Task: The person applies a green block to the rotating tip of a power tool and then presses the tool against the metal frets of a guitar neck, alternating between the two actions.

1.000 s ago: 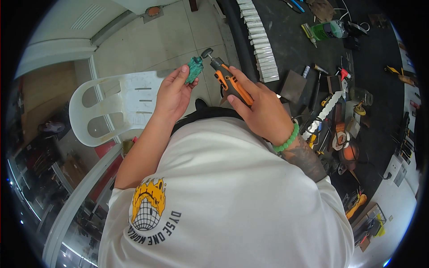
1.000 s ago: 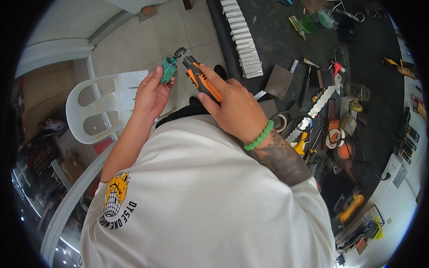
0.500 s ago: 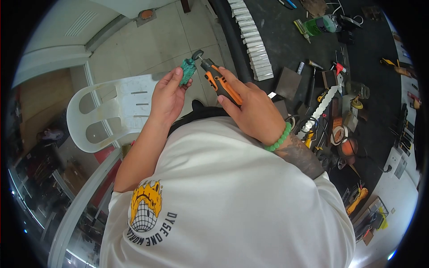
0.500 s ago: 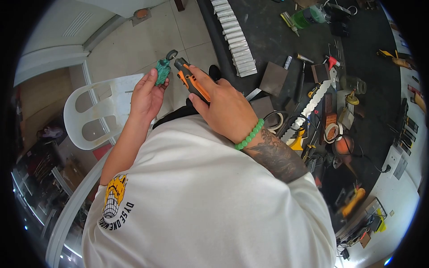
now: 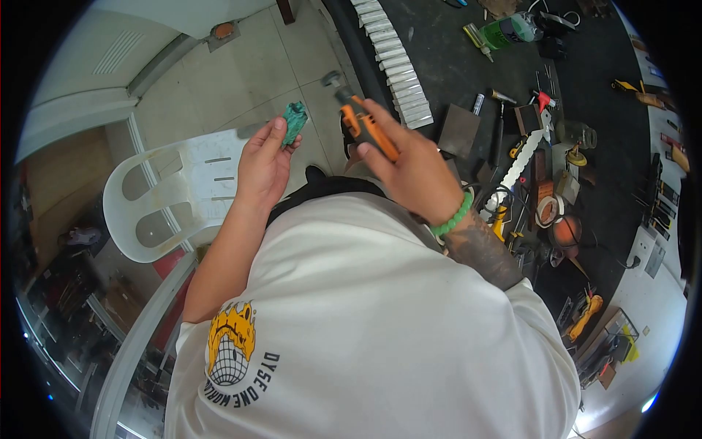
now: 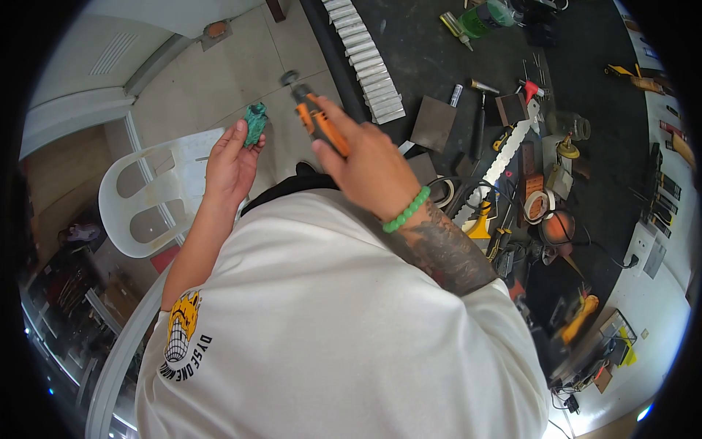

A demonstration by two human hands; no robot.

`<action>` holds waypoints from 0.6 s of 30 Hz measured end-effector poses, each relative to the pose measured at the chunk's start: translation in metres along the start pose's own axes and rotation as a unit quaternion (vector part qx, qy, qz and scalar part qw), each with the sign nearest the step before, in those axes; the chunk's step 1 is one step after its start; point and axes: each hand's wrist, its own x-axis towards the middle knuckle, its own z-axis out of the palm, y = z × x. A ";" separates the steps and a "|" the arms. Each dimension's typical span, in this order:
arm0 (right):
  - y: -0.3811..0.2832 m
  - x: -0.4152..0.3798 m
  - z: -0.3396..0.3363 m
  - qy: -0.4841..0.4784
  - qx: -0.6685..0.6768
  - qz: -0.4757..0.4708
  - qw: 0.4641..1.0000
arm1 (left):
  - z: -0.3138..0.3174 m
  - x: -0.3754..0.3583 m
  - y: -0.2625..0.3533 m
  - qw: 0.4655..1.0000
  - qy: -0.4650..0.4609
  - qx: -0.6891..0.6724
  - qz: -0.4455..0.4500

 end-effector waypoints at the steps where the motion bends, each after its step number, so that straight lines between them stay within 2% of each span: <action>1: 0.012 0.003 -0.001 0.000 -0.001 0.000 1.000 | -0.001 0.000 0.000 1.000 0.000 -0.001 0.000; 3: 0.040 0.010 -0.005 0.064 -0.076 0.024 0.995 | -0.003 0.000 0.001 1.000 0.007 -0.003 0.002; 4: 0.053 0.011 -0.008 0.063 -0.077 0.022 0.995 | -0.005 0.001 0.001 1.000 0.008 -0.004 0.003; 6: 0.078 0.012 -0.013 0.114 -0.191 0.087 0.971 | -0.008 0.001 0.002 1.000 0.010 -0.005 -0.002; 10: 0.100 0.012 -0.019 0.123 -0.217 0.112 0.962 | -0.009 0.001 0.000 1.000 0.016 -0.007 -0.004; 18: 0.094 0.013 -0.012 0.113 -0.225 0.126 0.960 | -0.005 0.001 0.000 1.000 0.005 0.000 -0.009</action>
